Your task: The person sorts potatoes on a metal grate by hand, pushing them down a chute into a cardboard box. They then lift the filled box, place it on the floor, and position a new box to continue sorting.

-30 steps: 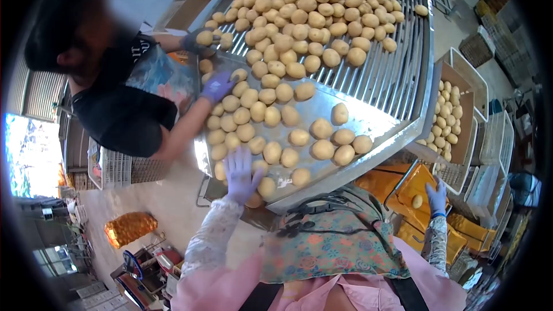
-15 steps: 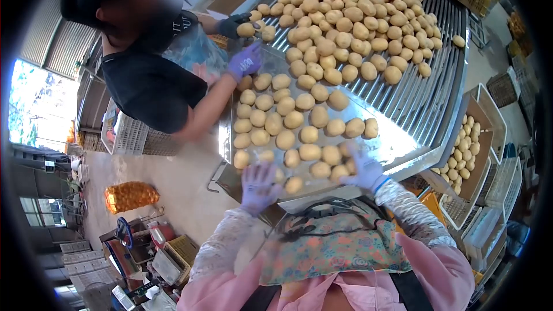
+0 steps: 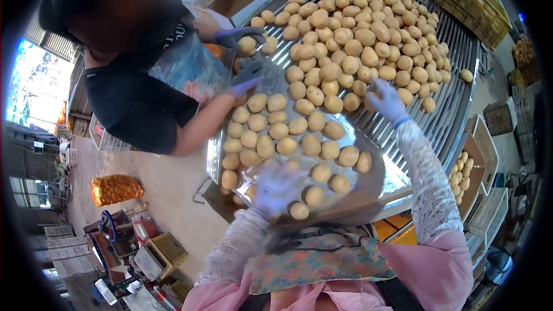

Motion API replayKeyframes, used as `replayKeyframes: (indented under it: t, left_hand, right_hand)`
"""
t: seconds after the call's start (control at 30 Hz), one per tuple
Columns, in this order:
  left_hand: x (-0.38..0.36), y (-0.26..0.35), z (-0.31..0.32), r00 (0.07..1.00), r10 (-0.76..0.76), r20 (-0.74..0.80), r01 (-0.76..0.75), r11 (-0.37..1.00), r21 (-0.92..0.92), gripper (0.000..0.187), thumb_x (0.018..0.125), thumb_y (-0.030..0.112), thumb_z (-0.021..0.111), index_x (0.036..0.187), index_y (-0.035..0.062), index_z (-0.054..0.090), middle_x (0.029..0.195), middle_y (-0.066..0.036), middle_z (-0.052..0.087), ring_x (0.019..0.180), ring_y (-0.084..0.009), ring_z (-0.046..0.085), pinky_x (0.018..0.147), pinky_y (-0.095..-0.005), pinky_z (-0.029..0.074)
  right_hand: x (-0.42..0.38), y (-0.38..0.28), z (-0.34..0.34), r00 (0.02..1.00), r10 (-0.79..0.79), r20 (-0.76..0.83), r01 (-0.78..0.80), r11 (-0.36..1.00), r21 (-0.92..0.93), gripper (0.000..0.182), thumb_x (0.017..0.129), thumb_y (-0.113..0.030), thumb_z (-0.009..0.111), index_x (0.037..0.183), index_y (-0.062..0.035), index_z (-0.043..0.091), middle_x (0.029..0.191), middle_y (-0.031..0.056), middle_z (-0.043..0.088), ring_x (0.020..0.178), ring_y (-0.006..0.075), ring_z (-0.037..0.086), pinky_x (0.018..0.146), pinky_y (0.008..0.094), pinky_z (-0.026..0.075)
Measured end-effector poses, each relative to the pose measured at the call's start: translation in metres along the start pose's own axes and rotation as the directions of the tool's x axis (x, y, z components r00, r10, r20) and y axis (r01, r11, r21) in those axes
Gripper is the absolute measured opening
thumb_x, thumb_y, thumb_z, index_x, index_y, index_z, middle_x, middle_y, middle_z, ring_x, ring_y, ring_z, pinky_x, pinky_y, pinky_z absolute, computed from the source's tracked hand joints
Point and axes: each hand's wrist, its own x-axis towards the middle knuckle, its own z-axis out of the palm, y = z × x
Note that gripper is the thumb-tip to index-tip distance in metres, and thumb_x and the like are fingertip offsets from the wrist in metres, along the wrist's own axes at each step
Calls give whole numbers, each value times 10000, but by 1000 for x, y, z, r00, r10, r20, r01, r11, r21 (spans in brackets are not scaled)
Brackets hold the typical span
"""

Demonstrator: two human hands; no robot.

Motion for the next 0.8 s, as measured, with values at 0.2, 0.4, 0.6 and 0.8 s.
replayKeyframes:
  t: [0.2, 0.4, 0.6, 0.8]
  left_hand:
    - [49, -58, 25, 718, -693, -68, 692, 700, 174, 725, 894, 429, 634, 1488, 58, 445, 1475, -197, 482, 1365, -500, 370, 1138, -651, 240]
    - [120, 30, 26, 752, -644, 140, 659, 725, -199, 902, 888, 548, 597, 1537, -15, 322, 1545, -213, 401, 1444, -445, 309, 1215, -559, 148]
    - [43, 53, 9, 987, -146, 74, 162, 929, -333, 851, 876, 479, 651, 1534, 26, 357, 1496, -212, 451, 1392, -420, 395, 1170, -585, 226]
    - [-39, 2, -11, 705, -696, 137, 709, 697, -111, 717, 884, 437, 670, 1468, 65, 485, 1550, -260, 371, 1429, -460, 324, 1182, -605, 207]
  right_hand:
    - [81, 24, 48, 905, 341, 255, -347, 937, -23, 550, 855, -391, 732, 1345, -173, 609, 1365, 163, 555, 1293, 358, 537, 1121, 416, 408]
    - [17, -3, 74, 956, 18, 293, -104, 954, 281, 472, 795, -427, 759, 1213, -227, 672, 1334, 129, 554, 1256, 369, 539, 1087, 397, 437]
    - [-98, -95, 12, 845, -510, 164, 534, 824, -187, 383, 801, -439, 744, 1126, -238, 723, 1104, 81, 684, 1031, 289, 653, 872, 407, 518]
    - [-67, -7, -6, 899, 214, 382, -292, 943, 159, 372, 827, -404, 713, 1138, -200, 724, 1132, 94, 687, 1029, 281, 649, 923, 411, 498]
